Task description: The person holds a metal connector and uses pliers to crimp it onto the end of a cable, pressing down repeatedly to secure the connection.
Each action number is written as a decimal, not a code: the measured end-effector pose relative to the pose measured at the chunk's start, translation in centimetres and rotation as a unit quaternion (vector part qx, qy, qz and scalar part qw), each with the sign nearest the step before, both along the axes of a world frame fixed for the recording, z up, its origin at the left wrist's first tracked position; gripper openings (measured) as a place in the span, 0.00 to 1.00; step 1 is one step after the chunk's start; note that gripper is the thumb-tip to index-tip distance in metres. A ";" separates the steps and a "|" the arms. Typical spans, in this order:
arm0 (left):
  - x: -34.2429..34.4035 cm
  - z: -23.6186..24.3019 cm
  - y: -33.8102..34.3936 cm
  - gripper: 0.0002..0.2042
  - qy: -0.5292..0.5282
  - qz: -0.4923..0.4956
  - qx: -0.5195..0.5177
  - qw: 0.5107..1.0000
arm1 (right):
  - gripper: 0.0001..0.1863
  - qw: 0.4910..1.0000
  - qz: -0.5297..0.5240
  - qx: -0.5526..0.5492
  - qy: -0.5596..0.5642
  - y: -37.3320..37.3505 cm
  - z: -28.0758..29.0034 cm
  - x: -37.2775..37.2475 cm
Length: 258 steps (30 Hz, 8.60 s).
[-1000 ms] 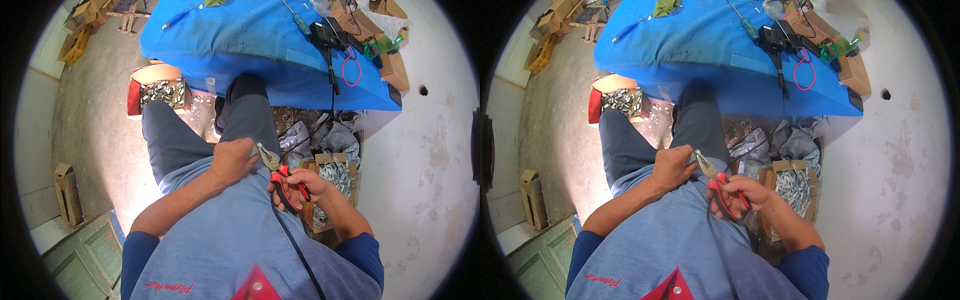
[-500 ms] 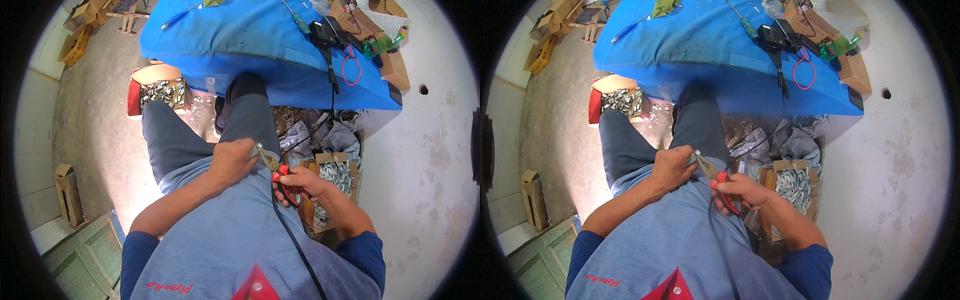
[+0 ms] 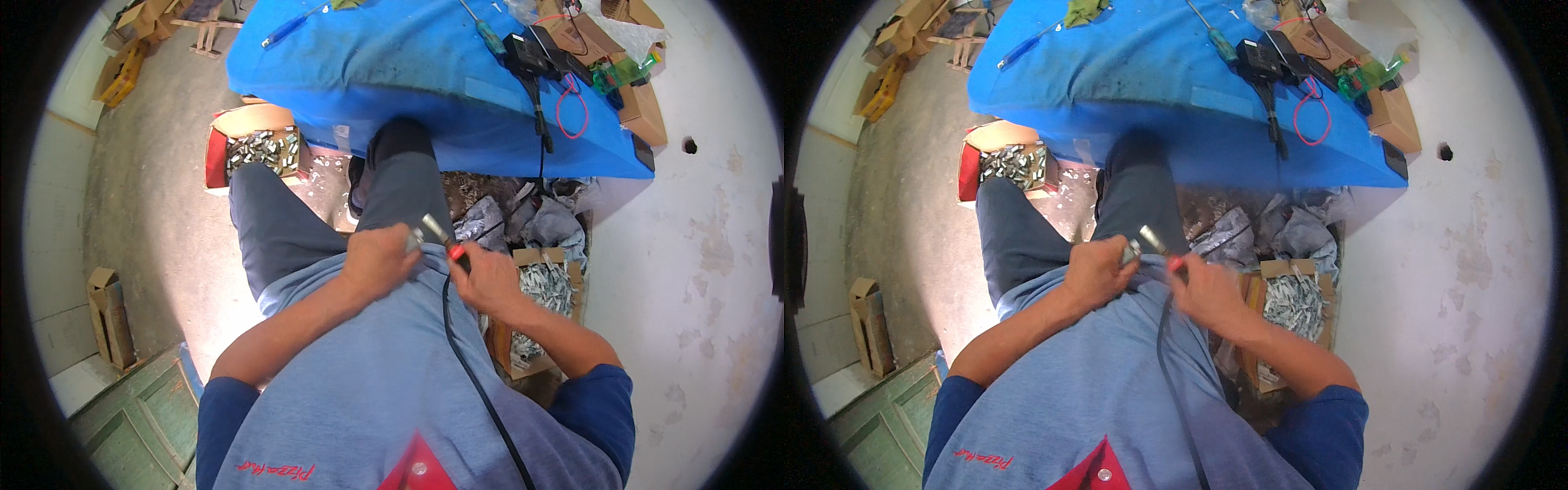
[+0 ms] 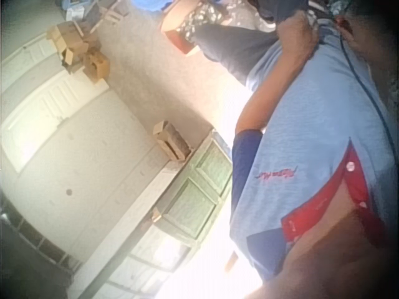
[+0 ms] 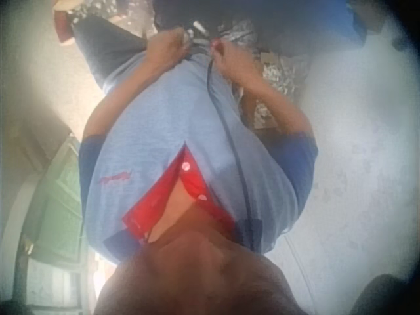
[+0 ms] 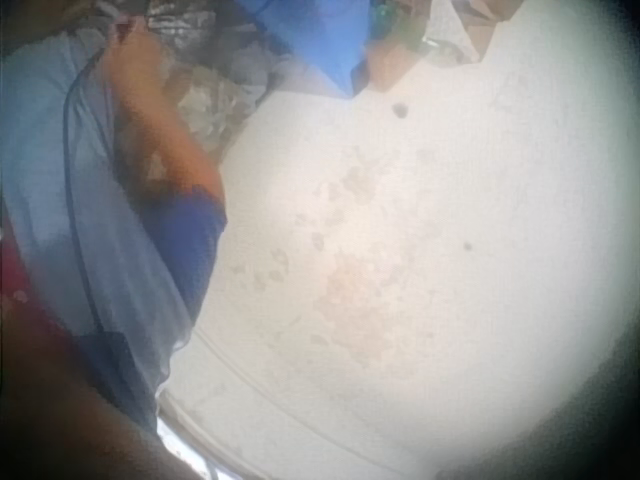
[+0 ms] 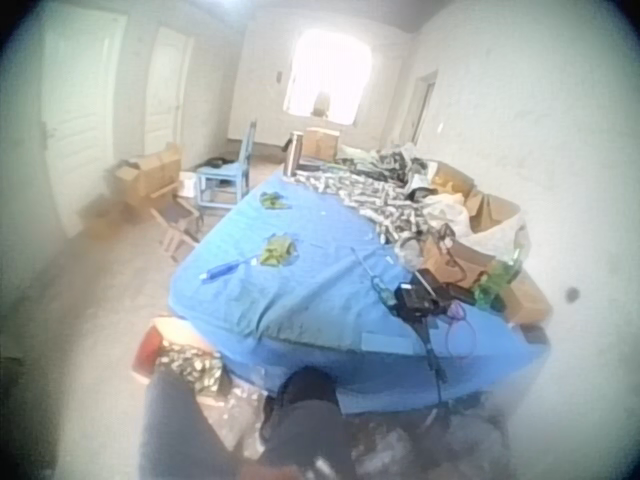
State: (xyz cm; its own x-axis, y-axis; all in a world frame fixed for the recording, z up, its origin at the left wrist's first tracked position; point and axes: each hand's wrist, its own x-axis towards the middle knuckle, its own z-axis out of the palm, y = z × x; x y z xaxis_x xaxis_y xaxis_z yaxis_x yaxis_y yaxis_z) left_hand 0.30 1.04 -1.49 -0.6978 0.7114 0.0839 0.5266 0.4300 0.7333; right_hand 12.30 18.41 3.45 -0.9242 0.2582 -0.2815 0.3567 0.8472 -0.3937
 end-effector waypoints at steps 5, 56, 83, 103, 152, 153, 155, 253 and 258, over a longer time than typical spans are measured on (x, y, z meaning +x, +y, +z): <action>0.3 0.1 0.0 0.15 -0.020 0.015 0.035 0.999 | 0.11 0.943 -0.153 -0.284 0.082 2.5 0.1 -1.4; -1.2 0.2 -0.3 0.17 -0.303 -0.118 -0.039 0.945 | 0.28 0.908 0.280 0.218 0.222 5.2 -0.3 -3.8; -2.0 0.4 -0.4 0.20 -0.426 -0.152 -0.026 0.892 | 0.32 0.975 0.185 0.081 0.091 4.5 0.8 -2.2; -0.7 0.2 -0.3 0.12 -0.080 0.007 0.034 0.996 | 0.23 0.670 -0.088 -0.656 -0.335 3.9 3.9 -2.0; -0.4 0.3 -0.1 0.14 0.019 0.011 0.032 0.999 | 0.24 0.562 -0.109 -0.764 -0.298 2.9 1.7 -0.1; -0.3 0.3 -0.1 0.14 0.017 0.013 0.033 0.999 | 0.24 0.561 -0.107 -0.766 -0.296 2.8 1.8 0.0; -0.3 0.0 -0.2 0.13 0.014 0.011 0.033 0.999 | 0.24 0.559 -0.118 -0.764 -0.300 2.7 1.8 0.1; -0.4 0.2 0.0 0.13 0.006 0.045 0.049 0.998 | 0.24 0.614 -0.138 -0.717 -0.300 3.0 2.3 -1.2; -0.4 0.5 0.0 0.15 0.009 0.027 0.042 0.999 | 0.24 0.593 -0.146 -0.731 -0.306 3.4 2.1 -1.0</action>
State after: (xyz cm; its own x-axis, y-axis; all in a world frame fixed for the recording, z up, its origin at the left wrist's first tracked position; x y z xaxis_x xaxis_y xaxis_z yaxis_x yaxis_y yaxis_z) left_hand -0.13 1.03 -0.98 -0.7329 0.6623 0.1557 0.5181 0.3950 0.7587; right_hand 11.30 21.79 5.59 -0.5089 -0.5511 -0.6613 0.8593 -0.3714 -0.3517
